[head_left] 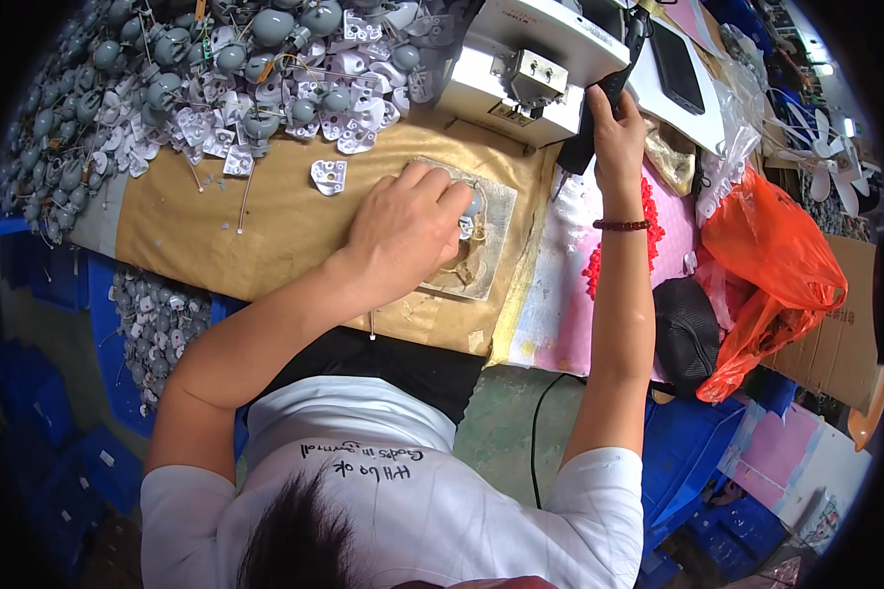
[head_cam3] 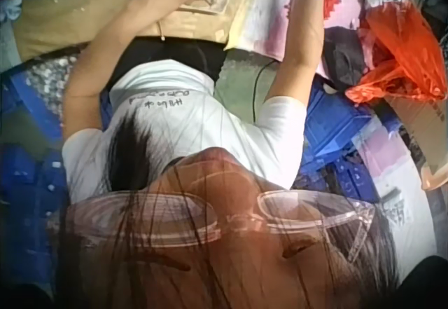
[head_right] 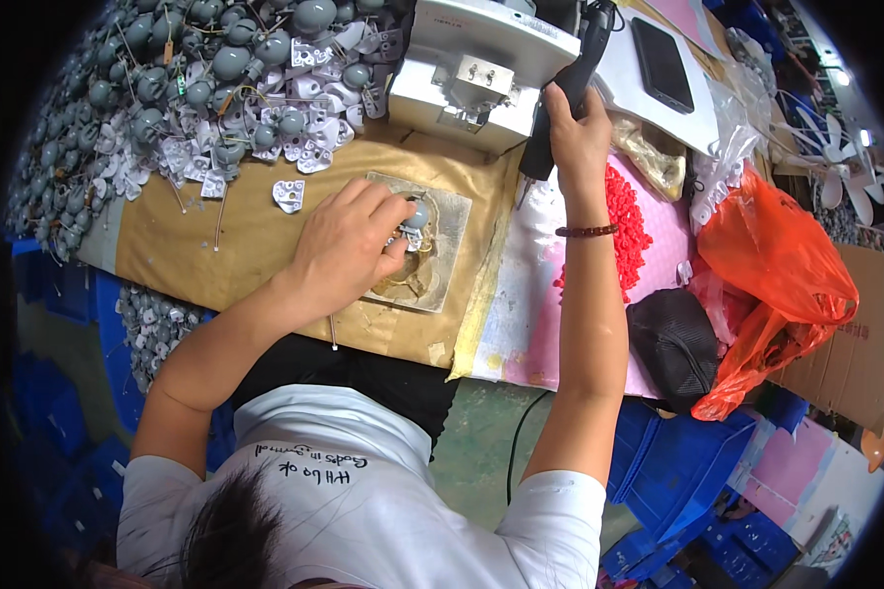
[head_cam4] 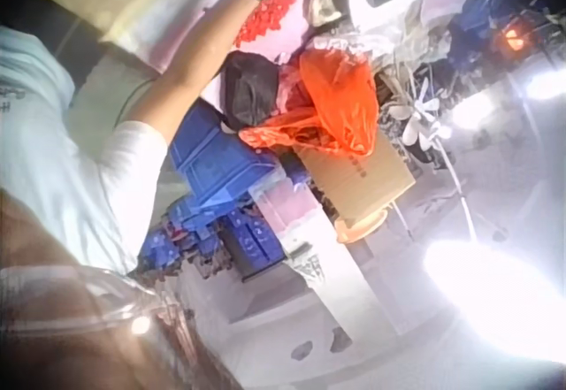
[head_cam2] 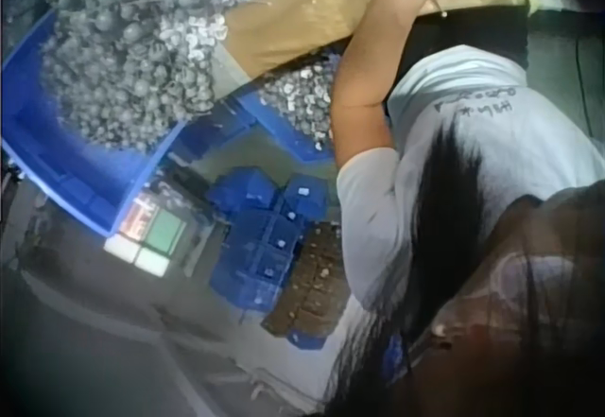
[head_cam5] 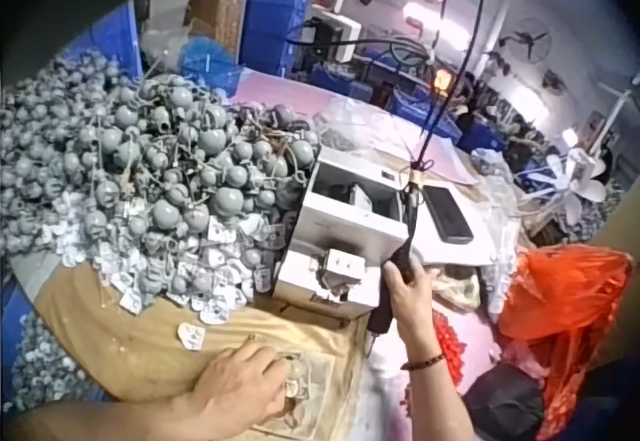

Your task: Assembling components of LED light bulbs on a factory line using a powered press tool.

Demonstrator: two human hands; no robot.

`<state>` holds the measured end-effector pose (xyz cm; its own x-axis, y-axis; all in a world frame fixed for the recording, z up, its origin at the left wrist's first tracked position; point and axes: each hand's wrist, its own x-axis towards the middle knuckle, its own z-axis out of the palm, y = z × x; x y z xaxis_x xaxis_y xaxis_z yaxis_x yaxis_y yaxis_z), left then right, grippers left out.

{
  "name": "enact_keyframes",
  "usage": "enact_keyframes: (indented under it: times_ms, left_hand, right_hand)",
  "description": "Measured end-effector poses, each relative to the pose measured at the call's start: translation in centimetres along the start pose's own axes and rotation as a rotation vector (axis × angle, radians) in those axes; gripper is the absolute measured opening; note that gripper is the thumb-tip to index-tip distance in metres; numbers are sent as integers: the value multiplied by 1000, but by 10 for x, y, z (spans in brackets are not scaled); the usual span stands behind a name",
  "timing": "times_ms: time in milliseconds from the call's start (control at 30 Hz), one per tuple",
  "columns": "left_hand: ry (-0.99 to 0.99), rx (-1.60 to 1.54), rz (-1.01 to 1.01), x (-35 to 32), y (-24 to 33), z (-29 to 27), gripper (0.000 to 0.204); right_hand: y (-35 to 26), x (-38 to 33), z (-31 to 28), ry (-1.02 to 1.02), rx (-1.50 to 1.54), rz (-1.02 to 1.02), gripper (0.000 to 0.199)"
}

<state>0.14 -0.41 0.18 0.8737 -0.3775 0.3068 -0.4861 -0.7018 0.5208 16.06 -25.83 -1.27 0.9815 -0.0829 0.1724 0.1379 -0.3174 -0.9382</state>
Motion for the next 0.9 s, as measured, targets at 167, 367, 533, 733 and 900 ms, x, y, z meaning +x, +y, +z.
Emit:
enact_keyframes:
  times_ms: [167,367,533,733,900]
  left_hand:
    - [22,-33,9,0,-3,5,26]
    - [13,-88,-13,-1,-2,-2,31]
    - [35,-46,-18,-4,-3,5,31]
    - [5,-75,-16,-5,-7,5,32]
    - [30,-95,-24,-5,-7,5,31]
  right_hand:
    - [-39,-27,12,405,119,-554,45]
    - [-147,-29,26,24,680,-589,54]
    - [-143,-24,72,125,610,-326,34]
    - [-133,-16,76,-119,455,-142,50]
    - [-143,-64,61,-222,507,-205,66]
